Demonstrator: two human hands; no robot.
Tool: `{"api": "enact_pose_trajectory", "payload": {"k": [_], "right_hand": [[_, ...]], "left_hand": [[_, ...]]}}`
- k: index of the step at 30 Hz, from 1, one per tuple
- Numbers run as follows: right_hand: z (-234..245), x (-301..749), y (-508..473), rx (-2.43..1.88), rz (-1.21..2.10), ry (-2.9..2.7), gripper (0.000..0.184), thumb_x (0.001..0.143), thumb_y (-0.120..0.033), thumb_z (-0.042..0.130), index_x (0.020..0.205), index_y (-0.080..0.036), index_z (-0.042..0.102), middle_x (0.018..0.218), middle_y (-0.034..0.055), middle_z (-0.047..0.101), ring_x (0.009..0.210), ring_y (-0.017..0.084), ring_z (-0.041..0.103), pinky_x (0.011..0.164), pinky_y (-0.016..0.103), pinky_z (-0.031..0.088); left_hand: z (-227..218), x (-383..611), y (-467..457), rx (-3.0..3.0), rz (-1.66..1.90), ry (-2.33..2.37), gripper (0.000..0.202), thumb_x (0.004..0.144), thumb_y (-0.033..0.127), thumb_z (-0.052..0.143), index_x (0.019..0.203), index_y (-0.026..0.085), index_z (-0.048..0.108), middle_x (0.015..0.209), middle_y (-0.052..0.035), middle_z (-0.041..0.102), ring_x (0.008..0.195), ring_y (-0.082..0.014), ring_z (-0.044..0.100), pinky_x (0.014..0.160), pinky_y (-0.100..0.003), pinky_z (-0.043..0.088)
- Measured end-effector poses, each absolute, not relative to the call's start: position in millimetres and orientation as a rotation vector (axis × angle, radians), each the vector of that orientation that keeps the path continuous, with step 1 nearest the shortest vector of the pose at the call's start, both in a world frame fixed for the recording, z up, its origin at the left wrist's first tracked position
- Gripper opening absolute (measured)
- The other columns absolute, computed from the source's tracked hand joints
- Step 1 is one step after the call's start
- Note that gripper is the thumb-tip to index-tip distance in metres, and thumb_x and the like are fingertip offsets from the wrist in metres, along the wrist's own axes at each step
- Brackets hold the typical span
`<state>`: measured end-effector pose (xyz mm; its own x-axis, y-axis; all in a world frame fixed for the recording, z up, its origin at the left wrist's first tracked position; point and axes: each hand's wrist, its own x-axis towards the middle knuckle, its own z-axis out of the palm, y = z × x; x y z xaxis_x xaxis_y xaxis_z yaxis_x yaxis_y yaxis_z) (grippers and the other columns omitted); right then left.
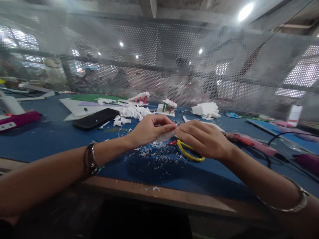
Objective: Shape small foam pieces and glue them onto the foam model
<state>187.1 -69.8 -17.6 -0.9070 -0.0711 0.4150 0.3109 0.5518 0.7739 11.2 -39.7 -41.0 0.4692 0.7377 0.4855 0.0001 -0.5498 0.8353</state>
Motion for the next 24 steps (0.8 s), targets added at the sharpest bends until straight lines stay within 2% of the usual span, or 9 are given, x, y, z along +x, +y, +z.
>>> {"api": "enact_pose_trajectory", "payload": {"k": [7,14,20,24], "right_hand": [[-18.0,188.3,-70.8,-0.211,-1.347,-2.326,0.013,0.080,-0.009,0.040,0.081,-0.009,0.053,0.072,0.0074,0.060,0.070,0.014,0.050,0.056,0.025,0.044],[-17.8,189.9,-69.8,-0.226,-1.199,-2.362,0.016,0.082,-0.011,0.036,0.088,-0.013,0.051,0.077,0.0066,0.059,0.075,0.014,0.049,0.058,0.025,0.045],[-20.1,191.2,-65.3,-0.287,-0.941,-2.360,0.019,0.079,-0.011,0.043,0.097,-0.015,0.049,0.087,0.0069,0.058,0.080,0.013,0.050,0.069,0.027,0.046],[-25.8,190.7,-62.3,-0.328,-0.832,-2.285,0.025,0.076,-0.008,0.048,0.100,-0.016,0.049,0.086,0.0051,0.058,0.080,0.012,0.051,0.069,0.026,0.046]], "left_hand": [[-40.7,7.5,-43.0,2.399,1.352,0.559,0.014,0.074,0.023,0.052,0.075,0.013,0.062,0.074,-0.0029,0.064,0.069,-0.0089,0.053,0.064,-0.019,0.040],[-38.5,6.1,-41.7,2.227,1.229,0.555,0.012,0.068,0.024,0.058,0.071,0.014,0.063,0.070,-0.0021,0.064,0.062,-0.0081,0.053,0.058,-0.018,0.041],[-39.1,11.4,-45.4,1.809,1.131,0.608,0.013,0.062,0.025,0.061,0.068,0.013,0.059,0.061,0.0016,0.057,0.054,-0.0064,0.049,0.050,-0.017,0.038],[-39.4,12.9,-46.6,1.637,1.153,0.556,0.012,0.062,0.023,0.062,0.068,0.014,0.057,0.060,0.0037,0.055,0.053,-0.0045,0.047,0.049,-0.015,0.036]]}}
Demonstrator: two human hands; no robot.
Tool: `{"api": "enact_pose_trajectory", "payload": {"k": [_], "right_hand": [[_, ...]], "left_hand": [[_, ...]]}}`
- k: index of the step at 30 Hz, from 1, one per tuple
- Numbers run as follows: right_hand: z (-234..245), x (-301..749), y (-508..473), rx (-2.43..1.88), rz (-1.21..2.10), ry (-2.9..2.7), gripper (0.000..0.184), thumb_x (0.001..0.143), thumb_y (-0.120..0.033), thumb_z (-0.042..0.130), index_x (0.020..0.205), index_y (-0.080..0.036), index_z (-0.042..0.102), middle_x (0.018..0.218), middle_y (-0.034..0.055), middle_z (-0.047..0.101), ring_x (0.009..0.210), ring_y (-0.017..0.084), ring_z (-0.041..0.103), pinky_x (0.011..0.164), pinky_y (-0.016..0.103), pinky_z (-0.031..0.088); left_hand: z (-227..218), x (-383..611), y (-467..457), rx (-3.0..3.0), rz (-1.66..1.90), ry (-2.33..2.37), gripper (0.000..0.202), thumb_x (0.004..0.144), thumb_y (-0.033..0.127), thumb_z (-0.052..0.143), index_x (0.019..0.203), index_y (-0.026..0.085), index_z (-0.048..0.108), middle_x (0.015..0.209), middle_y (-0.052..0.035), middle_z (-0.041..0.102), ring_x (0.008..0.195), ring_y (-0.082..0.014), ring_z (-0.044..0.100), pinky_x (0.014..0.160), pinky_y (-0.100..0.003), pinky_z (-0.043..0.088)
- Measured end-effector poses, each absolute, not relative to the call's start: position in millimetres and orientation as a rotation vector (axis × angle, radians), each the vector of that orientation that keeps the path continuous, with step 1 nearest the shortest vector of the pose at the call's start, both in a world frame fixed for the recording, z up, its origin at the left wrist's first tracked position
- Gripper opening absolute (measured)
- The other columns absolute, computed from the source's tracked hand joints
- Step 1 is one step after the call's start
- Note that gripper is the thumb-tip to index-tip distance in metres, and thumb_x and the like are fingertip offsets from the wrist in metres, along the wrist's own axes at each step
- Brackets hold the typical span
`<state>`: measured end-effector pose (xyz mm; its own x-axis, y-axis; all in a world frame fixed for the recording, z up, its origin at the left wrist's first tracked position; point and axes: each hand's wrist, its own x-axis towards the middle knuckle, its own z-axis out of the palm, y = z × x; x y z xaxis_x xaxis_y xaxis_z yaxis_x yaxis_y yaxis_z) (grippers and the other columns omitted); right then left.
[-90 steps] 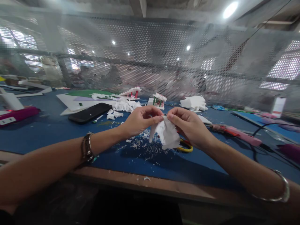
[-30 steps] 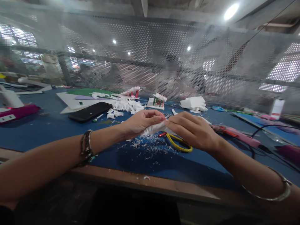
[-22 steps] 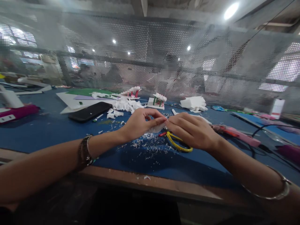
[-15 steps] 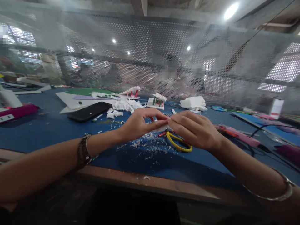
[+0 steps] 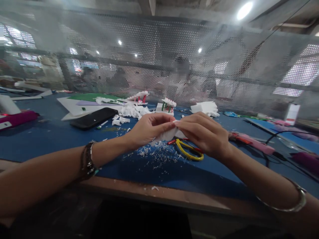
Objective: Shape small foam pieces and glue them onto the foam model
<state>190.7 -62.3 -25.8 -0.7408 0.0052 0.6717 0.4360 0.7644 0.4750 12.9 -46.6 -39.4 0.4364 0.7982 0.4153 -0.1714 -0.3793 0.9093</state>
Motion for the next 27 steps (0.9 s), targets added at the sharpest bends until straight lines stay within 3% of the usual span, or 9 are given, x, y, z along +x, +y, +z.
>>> {"api": "enact_pose_trajectory", "payload": {"k": [5,17,27], "right_hand": [[-28.7,190.2,-61.9,-0.345,-0.807,-2.231,0.022,0.074,-0.008,0.051,0.096,-0.012,0.051,0.080,0.0053,0.058,0.077,0.012,0.051,0.069,0.025,0.045],[-26.9,182.7,-64.4,-0.524,-0.584,-2.250,0.013,0.076,-0.013,0.050,0.087,-0.015,0.056,0.074,0.0022,0.063,0.066,0.007,0.056,0.060,0.018,0.044],[-26.7,184.9,-62.4,-0.544,-0.869,-2.286,0.011,0.081,-0.016,0.042,0.080,-0.015,0.053,0.069,0.0033,0.059,0.064,0.011,0.050,0.060,0.024,0.042]], "left_hand": [[-41.6,13.5,-42.4,1.538,1.167,0.540,0.014,0.062,0.024,0.061,0.069,0.014,0.056,0.056,0.0048,0.052,0.049,-0.0042,0.045,0.046,-0.015,0.034],[-39.4,8.6,-38.6,1.605,1.007,0.551,0.004,0.067,0.019,0.056,0.065,0.015,0.056,0.056,0.0049,0.051,0.048,-0.0036,0.044,0.046,-0.014,0.031],[-44.5,11.5,-34.6,1.626,1.004,0.611,0.007,0.066,0.021,0.058,0.065,0.014,0.055,0.055,0.0045,0.051,0.048,-0.0038,0.043,0.045,-0.015,0.031]]}}
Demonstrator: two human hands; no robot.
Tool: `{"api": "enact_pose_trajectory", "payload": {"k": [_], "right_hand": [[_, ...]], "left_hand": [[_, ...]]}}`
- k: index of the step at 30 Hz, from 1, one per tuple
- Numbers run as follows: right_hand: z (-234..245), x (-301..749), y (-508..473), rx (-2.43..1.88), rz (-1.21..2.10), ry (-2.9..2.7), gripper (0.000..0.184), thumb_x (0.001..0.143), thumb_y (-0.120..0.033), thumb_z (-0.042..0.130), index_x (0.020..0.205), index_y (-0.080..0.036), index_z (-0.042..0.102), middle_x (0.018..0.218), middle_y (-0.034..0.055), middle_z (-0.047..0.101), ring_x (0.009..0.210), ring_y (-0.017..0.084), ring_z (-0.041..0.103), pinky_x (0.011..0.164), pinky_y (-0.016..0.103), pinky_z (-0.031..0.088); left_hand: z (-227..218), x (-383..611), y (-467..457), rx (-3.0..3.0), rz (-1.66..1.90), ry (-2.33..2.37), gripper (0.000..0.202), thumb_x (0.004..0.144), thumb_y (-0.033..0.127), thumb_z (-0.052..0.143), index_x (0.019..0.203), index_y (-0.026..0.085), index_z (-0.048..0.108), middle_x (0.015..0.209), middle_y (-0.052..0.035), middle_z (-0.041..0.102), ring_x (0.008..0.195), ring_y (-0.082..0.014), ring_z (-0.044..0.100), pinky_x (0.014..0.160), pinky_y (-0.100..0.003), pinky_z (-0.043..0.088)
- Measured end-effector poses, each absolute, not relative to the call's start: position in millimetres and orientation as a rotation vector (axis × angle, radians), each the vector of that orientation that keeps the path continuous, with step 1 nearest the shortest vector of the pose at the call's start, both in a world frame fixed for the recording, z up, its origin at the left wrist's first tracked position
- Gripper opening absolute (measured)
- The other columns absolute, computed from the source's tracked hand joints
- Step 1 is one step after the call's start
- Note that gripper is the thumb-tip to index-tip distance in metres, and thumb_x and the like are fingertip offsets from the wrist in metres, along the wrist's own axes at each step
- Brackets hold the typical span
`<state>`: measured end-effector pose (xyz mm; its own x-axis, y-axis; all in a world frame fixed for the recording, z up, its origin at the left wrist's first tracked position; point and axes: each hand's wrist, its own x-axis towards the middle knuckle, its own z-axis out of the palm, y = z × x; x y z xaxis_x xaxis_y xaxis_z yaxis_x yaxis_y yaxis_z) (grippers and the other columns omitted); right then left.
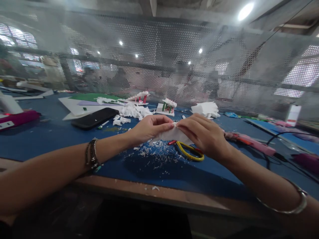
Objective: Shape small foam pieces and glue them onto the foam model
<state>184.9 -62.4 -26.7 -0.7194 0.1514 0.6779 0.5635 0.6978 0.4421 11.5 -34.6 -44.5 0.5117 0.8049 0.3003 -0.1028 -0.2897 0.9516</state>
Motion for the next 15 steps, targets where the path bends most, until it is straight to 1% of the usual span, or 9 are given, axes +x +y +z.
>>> {"api": "enact_pose_trajectory", "payload": {"k": [4,8,13,15], "right_hand": [[-29.1,179.7,-61.7,-0.643,-0.723,-2.224,0.009,0.080,-0.018,0.044,0.075,-0.015,0.051,0.067,0.0017,0.058,0.063,0.009,0.050,0.059,0.020,0.040],[-30.2,177.5,-61.7,-0.726,-0.594,-2.188,0.007,0.079,-0.018,0.045,0.074,-0.016,0.049,0.065,-0.0008,0.057,0.056,0.007,0.049,0.051,0.018,0.037],[-32.3,176.6,-59.3,-0.809,-0.503,-2.188,0.007,0.078,-0.020,0.044,0.073,-0.017,0.047,0.062,-0.0014,0.055,0.049,0.006,0.044,0.046,0.019,0.033],[-33.6,176.2,-57.9,-0.821,-0.489,-2.198,0.007,0.078,-0.020,0.042,0.074,-0.016,0.046,0.062,-0.0006,0.054,0.049,0.007,0.043,0.047,0.019,0.033]], "left_hand": [[-46.5,11.5,-34.4,1.676,1.025,0.619,0.010,0.066,0.023,0.059,0.069,0.014,0.054,0.057,0.0044,0.050,0.047,-0.0039,0.043,0.044,-0.015,0.032],[-46.0,12.8,-35.9,1.720,1.037,0.653,0.011,0.066,0.024,0.057,0.070,0.014,0.053,0.053,0.0048,0.047,0.043,-0.0046,0.041,0.041,-0.017,0.033],[-48.0,12.9,-36.0,1.932,1.222,0.654,0.011,0.066,0.024,0.057,0.069,0.013,0.055,0.070,-0.0012,0.055,0.064,-0.0086,0.050,0.058,-0.019,0.041],[-49.9,12.4,-35.0,2.017,1.257,0.681,0.012,0.067,0.025,0.055,0.070,0.014,0.056,0.073,-0.0022,0.057,0.066,-0.0095,0.051,0.060,-0.020,0.042]]}}
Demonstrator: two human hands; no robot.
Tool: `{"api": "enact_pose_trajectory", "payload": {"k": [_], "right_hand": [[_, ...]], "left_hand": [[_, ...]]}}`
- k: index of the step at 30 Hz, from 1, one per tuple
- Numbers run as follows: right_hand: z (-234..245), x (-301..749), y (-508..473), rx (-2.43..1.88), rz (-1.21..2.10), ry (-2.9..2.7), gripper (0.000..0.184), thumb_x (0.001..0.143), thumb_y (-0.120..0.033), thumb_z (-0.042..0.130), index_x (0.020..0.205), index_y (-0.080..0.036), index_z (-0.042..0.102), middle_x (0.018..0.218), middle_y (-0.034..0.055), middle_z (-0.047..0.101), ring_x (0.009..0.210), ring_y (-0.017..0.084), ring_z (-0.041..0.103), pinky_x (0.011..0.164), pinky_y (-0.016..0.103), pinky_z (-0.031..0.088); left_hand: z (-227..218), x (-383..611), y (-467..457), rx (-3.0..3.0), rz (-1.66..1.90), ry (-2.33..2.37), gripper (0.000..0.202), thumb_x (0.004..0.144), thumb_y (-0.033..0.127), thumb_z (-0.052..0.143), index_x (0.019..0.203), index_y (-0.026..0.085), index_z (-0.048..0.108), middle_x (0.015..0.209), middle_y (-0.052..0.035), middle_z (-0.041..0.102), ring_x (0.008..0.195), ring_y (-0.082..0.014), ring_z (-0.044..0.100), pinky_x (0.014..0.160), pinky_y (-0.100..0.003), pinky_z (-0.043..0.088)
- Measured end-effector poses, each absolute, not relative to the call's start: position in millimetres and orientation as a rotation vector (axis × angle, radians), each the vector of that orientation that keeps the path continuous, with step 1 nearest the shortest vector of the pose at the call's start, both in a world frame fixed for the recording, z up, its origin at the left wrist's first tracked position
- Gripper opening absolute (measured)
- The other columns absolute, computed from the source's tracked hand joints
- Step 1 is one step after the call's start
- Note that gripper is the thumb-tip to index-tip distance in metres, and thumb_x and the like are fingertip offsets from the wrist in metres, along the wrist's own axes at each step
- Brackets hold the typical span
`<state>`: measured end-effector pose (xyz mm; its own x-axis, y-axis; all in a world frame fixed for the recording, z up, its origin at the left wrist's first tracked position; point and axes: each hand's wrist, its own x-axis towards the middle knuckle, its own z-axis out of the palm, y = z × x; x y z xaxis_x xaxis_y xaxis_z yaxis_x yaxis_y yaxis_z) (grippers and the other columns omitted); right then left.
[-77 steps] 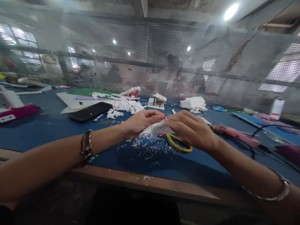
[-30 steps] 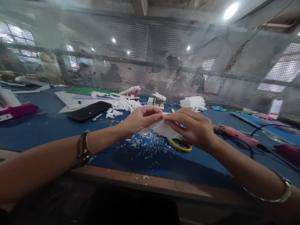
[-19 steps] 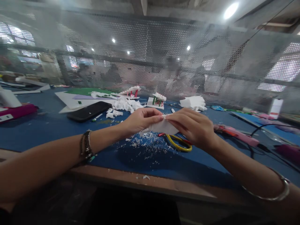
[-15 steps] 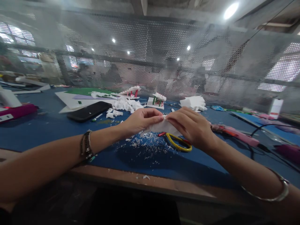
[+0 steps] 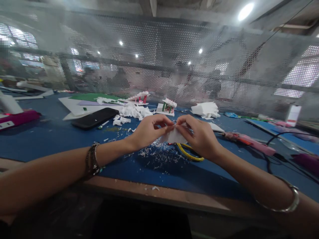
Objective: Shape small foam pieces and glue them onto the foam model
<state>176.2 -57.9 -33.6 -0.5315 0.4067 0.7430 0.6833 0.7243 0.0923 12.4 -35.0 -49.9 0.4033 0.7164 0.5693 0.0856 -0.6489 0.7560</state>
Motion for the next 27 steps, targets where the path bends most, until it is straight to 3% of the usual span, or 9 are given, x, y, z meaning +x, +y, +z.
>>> {"api": "enact_pose_trajectory", "payload": {"k": [10,16,21,27], "right_hand": [[-32.6,175.6,-60.4,-0.956,-0.075,-2.174,0.008,0.077,-0.022,0.042,0.073,-0.016,0.045,0.053,-0.0047,0.044,0.043,0.005,0.037,0.042,0.017,0.029],[-33.1,176.1,-58.8,-0.960,-0.179,-2.157,0.009,0.075,-0.022,0.044,0.074,-0.014,0.049,0.060,-0.0012,0.052,0.048,0.006,0.042,0.045,0.018,0.034],[-30.7,178.2,-59.2,-0.883,-0.159,-2.220,0.011,0.074,-0.025,0.048,0.080,-0.016,0.052,0.074,0.0014,0.060,0.063,0.008,0.053,0.056,0.020,0.041],[-28.3,179.9,-60.8,-0.806,-0.261,-2.230,0.009,0.076,-0.020,0.048,0.074,-0.017,0.056,0.067,-0.0007,0.061,0.060,0.006,0.054,0.057,0.017,0.042]], "left_hand": [[-45.6,11.2,-34.7,2.096,1.154,0.705,0.010,0.069,0.024,0.052,0.069,0.014,0.052,0.064,0.0012,0.050,0.059,-0.0079,0.048,0.055,-0.019,0.040],[-44.1,13.5,-37.5,1.958,1.106,0.670,0.009,0.069,0.022,0.053,0.066,0.013,0.051,0.057,0.0032,0.048,0.051,-0.0058,0.045,0.051,-0.018,0.038],[-41.4,13.3,-39.4,1.846,1.073,0.699,0.009,0.069,0.020,0.053,0.067,0.012,0.052,0.056,0.0031,0.049,0.050,-0.0053,0.045,0.048,-0.017,0.036],[-41.3,12.7,-37.9,1.811,1.033,0.664,0.007,0.069,0.017,0.053,0.065,0.012,0.052,0.054,0.0038,0.048,0.049,-0.0048,0.044,0.046,-0.016,0.035]]}}
